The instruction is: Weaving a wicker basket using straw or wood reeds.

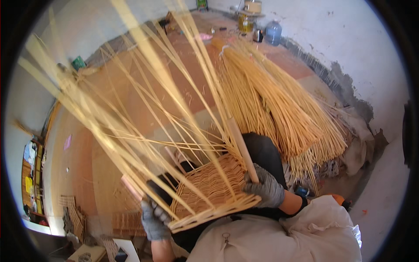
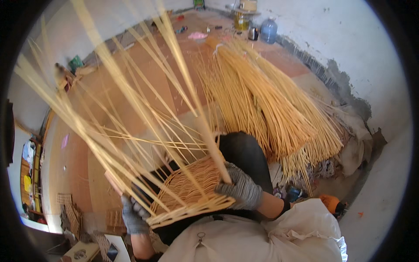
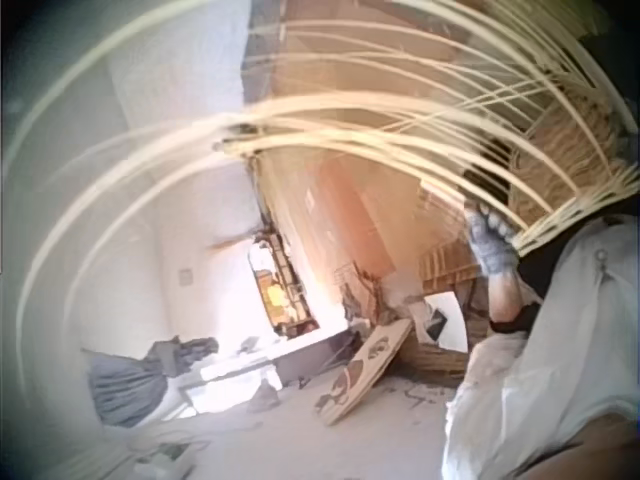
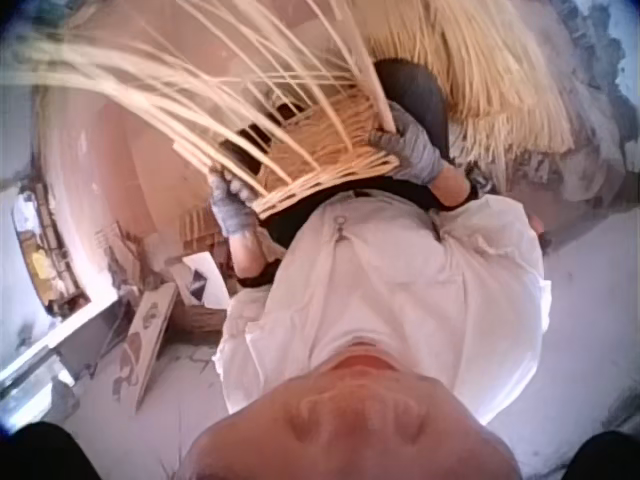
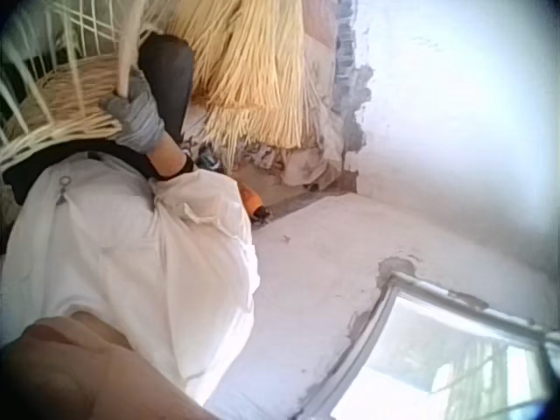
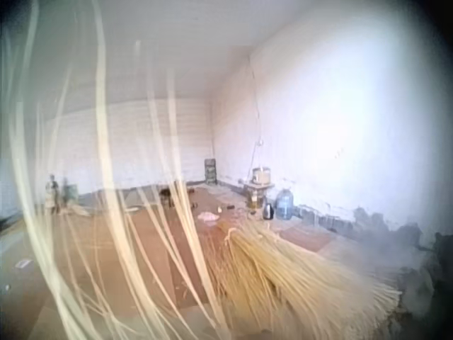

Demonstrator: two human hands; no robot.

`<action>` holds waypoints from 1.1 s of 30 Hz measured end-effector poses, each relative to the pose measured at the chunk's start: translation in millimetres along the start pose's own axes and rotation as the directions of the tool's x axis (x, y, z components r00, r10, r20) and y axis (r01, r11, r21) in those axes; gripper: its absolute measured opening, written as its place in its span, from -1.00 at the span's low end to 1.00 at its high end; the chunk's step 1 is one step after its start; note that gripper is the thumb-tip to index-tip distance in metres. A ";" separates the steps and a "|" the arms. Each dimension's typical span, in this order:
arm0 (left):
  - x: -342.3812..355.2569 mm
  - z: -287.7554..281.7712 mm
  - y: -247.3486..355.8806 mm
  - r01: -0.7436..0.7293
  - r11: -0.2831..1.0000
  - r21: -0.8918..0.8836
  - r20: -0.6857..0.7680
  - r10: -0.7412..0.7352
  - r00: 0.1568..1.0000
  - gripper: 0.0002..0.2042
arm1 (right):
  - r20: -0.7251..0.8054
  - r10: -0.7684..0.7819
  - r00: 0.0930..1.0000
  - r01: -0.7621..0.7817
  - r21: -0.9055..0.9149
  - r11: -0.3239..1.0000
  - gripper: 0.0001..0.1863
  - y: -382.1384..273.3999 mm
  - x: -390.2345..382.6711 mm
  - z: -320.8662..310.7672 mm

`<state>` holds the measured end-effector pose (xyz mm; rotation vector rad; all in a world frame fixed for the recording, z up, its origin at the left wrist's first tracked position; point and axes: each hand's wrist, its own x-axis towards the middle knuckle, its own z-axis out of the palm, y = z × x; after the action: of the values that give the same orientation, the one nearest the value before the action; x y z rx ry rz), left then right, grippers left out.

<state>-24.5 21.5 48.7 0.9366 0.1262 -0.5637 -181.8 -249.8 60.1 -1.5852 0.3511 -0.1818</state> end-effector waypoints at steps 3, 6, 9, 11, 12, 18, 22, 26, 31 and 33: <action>53.5 9.7 -22.8 -0.034 0.940 0.340 -0.191 0.104 0.976 -0.69 | -0.054 -0.185 0.981 0.169 -0.214 0.962 -0.60 27.5 16.3 -3.0; 111.1 2.7 -11.6 0.016 0.889 0.457 -0.191 0.081 0.978 -0.63 | 0.134 -0.607 0.783 0.505 -0.707 0.495 -0.52 55.9 74.1 -3.4; 108.5 37.8 -26.5 -0.456 -0.156 0.876 0.419 0.715 0.560 -0.52 | 0.084 -0.593 0.801 0.491 -0.660 0.570 -0.44 58.8 101.7 -15.2; 59.0 94.3 -55.9 -0.648 -0.369 0.666 0.721 0.540 0.434 -0.41 | 0.054 -0.502 0.863 0.415 -0.640 0.646 -0.41 58.7 90.5 -27.9; 45.0 93.4 -74.8 -0.752 -0.242 0.613 0.777 0.355 0.519 -0.37 | 0.124 -0.508 0.853 0.478 -0.578 0.661 -0.35 58.2 84.8 -31.2; 49.7 82.7 -99.2 -0.776 -0.301 0.554 0.833 0.204 0.515 -0.42 | 0.396 -0.503 0.768 0.640 -0.472 0.607 -0.25 57.6 70.0 -43.8; 54.2 89.2 -104.6 -0.723 -0.315 0.615 0.788 0.229 0.571 -0.51 | 0.243 -0.556 0.795 0.598 -0.468 0.651 -0.41 73.5 61.7 -34.5; 60.1 102.5 -104.5 -0.759 -0.327 0.563 0.824 0.150 0.546 -0.47 | 0.098 -0.549 0.830 0.520 -0.492 0.698 -0.46 74.4 52.1 -37.6; 71.0 126.9 -95.2 -0.864 -0.279 0.419 0.839 -0.245 0.486 -0.31 | 0.055 -0.562 0.825 0.502 -0.526 0.686 -0.44 71.3 36.7 -44.1; 65.3 111.8 -99.2 -0.843 -0.299 0.448 0.831 -0.209 0.516 -0.29 | 0.004 -0.523 0.853 0.453 -0.506 0.734 -0.44 63.7 34.8 -48.2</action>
<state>-34.8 -138.9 21.0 2.1329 -1.7557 -0.1210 -172.1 -307.8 -4.3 -2.1644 0.0690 -0.6612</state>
